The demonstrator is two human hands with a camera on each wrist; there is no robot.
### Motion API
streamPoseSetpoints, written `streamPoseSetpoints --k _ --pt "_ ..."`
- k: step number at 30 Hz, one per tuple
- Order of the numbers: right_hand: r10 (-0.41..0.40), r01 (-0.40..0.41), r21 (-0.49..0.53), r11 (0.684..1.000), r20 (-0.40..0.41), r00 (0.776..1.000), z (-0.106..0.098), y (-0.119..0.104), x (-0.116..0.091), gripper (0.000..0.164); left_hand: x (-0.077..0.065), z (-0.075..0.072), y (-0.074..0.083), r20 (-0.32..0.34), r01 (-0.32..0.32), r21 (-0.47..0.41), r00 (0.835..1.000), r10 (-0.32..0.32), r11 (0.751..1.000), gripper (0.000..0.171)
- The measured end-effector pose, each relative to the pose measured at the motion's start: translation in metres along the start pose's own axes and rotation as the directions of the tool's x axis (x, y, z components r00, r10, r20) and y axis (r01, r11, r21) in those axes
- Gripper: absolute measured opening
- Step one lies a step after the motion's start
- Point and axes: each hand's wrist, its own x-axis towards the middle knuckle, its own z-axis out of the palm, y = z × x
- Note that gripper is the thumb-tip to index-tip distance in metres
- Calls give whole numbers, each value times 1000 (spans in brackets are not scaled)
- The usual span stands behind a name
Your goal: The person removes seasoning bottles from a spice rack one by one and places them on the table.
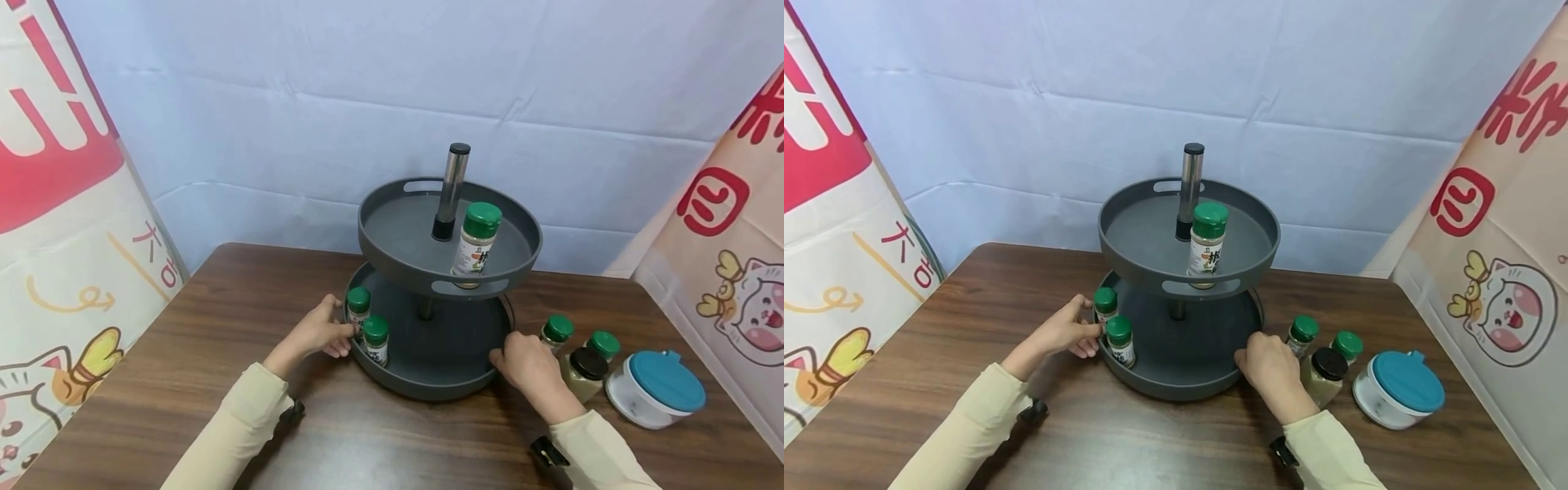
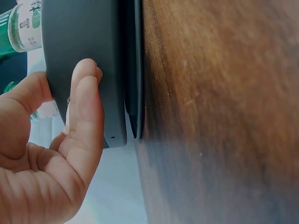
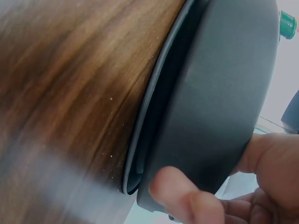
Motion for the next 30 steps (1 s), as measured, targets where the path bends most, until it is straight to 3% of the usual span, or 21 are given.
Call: streamPoseSetpoints --k 3,7,12,16,22,30 --pt "3 -3 -10 1000 7 1000 2 -2 0 34 0 -1 0 -24 -5 41 1000 6 999 58" --pt "6 -5 -29 1000 5 1000 3 -3 -2 33 1 -4 1 -74 -37 194 996 52 980 60" --pt "8 -8 -43 999 -12 1000 3 -4 -5 33 -1 -8 9 -119 -83 450 981 152 889 63" --pt "2 -3 -50 999 -18 1000 4 -4 -6 33 -7 -14 21 -146 -115 561 961 235 820 60" --pt "-3 0 -69 998 -35 999 3 -4 -7 35 -16 -24 39 -145 -168 590 940 308 790 54" --pt "-15 12 -41 999 -58 998 5 -3 -7 35 -16 -24 44 -136 -177 576 942 307 798 51"
